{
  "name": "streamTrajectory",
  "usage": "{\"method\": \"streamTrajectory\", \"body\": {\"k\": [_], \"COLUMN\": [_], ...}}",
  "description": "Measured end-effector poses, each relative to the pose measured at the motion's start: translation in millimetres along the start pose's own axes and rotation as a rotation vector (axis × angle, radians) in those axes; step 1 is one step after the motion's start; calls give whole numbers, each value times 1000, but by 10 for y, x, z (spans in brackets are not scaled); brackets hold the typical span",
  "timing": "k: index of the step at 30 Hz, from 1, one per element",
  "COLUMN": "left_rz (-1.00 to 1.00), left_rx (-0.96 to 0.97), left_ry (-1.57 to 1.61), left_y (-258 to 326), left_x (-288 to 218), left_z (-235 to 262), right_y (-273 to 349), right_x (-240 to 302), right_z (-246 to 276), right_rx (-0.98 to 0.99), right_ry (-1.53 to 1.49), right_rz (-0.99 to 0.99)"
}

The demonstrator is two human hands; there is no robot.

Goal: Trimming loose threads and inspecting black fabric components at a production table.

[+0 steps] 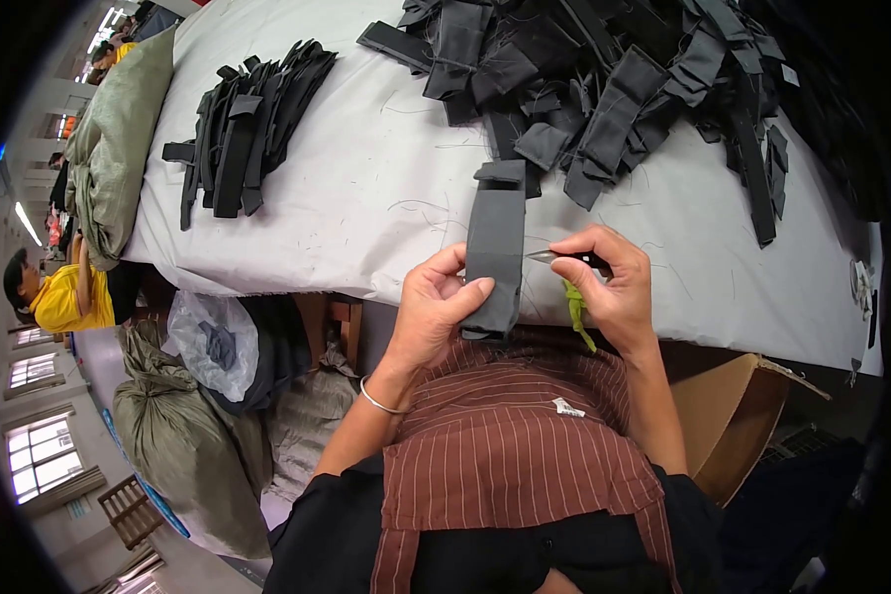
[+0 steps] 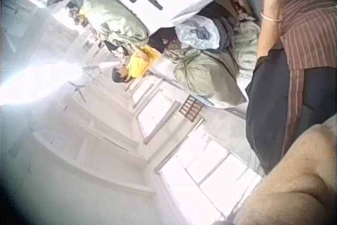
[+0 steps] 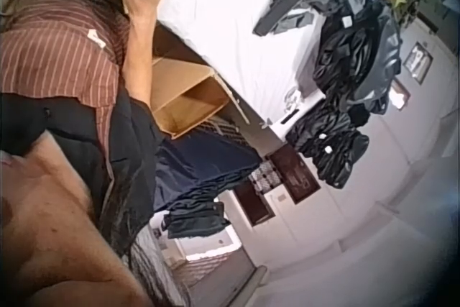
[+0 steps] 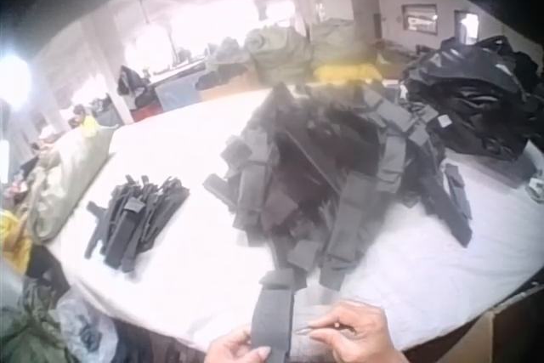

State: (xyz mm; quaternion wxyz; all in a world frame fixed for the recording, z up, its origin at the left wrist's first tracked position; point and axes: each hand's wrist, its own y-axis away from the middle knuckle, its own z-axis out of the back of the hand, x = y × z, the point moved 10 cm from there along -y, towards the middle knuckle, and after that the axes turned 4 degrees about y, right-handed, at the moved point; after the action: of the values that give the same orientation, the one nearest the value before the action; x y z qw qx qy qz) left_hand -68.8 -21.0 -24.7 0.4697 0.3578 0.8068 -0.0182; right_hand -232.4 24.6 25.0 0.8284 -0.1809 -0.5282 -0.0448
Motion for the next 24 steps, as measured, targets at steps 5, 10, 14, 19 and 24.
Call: {"method": "streamTrajectory", "body": {"k": [5, 10, 14, 19, 24], "left_rz": [-176, -281, -260, -203, -202], "left_rx": [-4, -10, -24, 4, 21], "left_ry": [-222, -460, -421, -311, -385], "left_y": [-44, -64, -50, -47, -52], "left_x": [-59, -139, -142, -126, -122], "left_z": [-26, -48, -29, -52, -73], "right_y": [-69, -72, -83, -64, -69], "right_x": [323, 288, 358, 260, 296], "right_z": [-158, -217, -220, -167, -194], "right_rx": [-15, -33, -39, -65, -60], "right_ry": [100, 175, 248, 186, 206], "right_rz": [91, 63, 144, 52, 48]}}
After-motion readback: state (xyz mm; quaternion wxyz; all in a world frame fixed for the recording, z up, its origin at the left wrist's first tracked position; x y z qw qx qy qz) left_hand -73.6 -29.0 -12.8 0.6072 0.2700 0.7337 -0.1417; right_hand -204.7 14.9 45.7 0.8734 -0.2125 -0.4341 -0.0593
